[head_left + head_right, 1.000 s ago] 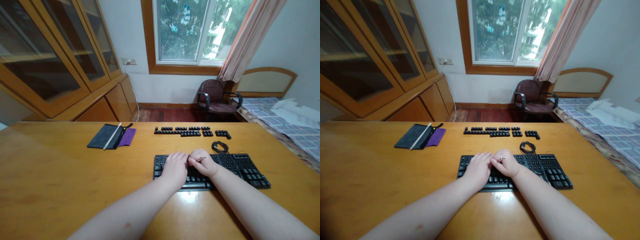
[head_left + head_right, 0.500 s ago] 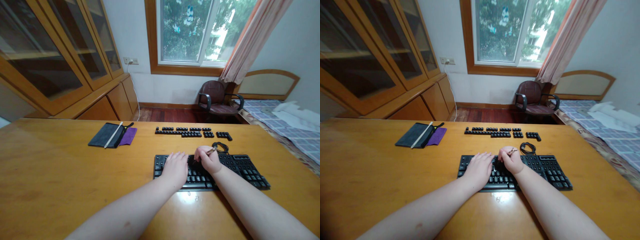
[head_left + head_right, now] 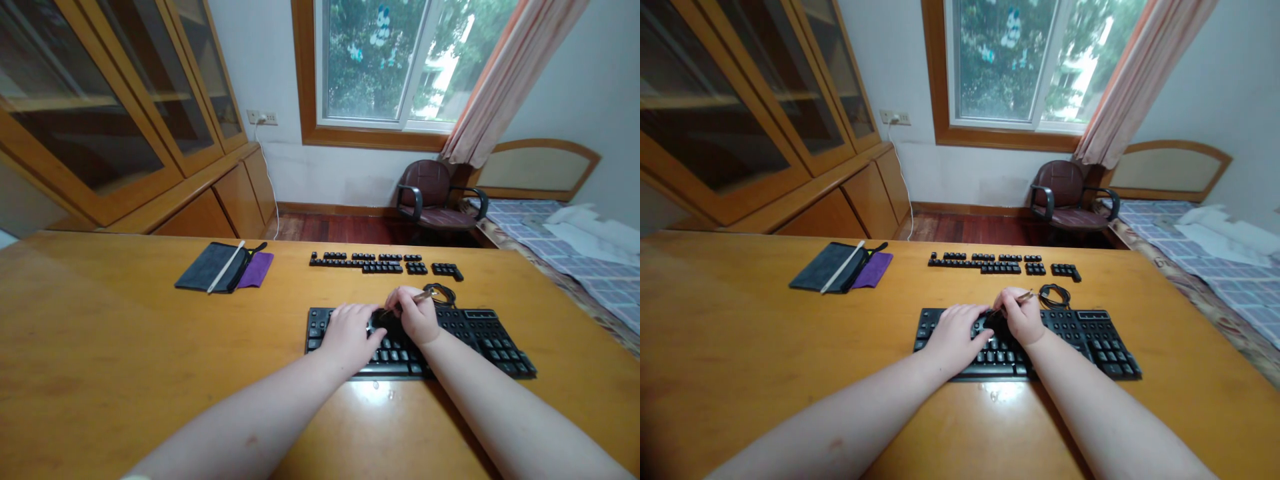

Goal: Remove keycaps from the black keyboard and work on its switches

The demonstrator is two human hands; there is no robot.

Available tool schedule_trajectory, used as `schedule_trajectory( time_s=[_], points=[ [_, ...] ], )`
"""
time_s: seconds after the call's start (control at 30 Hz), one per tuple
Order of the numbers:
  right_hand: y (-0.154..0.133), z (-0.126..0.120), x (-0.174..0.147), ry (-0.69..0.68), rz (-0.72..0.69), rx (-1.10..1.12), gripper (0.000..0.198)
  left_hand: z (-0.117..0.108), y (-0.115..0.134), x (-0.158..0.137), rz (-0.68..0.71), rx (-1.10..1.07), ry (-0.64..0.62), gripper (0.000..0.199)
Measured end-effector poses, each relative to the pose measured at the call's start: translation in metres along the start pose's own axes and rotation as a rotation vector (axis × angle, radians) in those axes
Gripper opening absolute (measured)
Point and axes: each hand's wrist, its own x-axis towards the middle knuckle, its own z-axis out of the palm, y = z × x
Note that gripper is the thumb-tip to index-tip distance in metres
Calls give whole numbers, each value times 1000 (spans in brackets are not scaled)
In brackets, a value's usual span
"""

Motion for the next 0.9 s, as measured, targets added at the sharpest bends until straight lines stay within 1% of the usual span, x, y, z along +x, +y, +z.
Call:
schedule_trajectory(
  time_s=[0.1,0.2,0.4,0.6,0.73,0.9],
  points=[
    [1,1,-1,-18,33,37,41,-1,0,1,-27,-32,-1,34],
    [1,1,-1,-58,36,76,40,-1,0,2,-42,-52,4,31],
    [-1,2,1,-103,-14,83,39,0,-1,3,-57,-91,35,23],
    [-5,4,3,-128,-74,106,38,-2,-2,4,-83,-141,60,22],
    [-5,3,4,-152,-76,129,37,0,-3,4,-105,-242,101,21],
    [-5,4,4,-227,-66,109,35,1,-5,5,-110,-324,144,20]
  ],
)
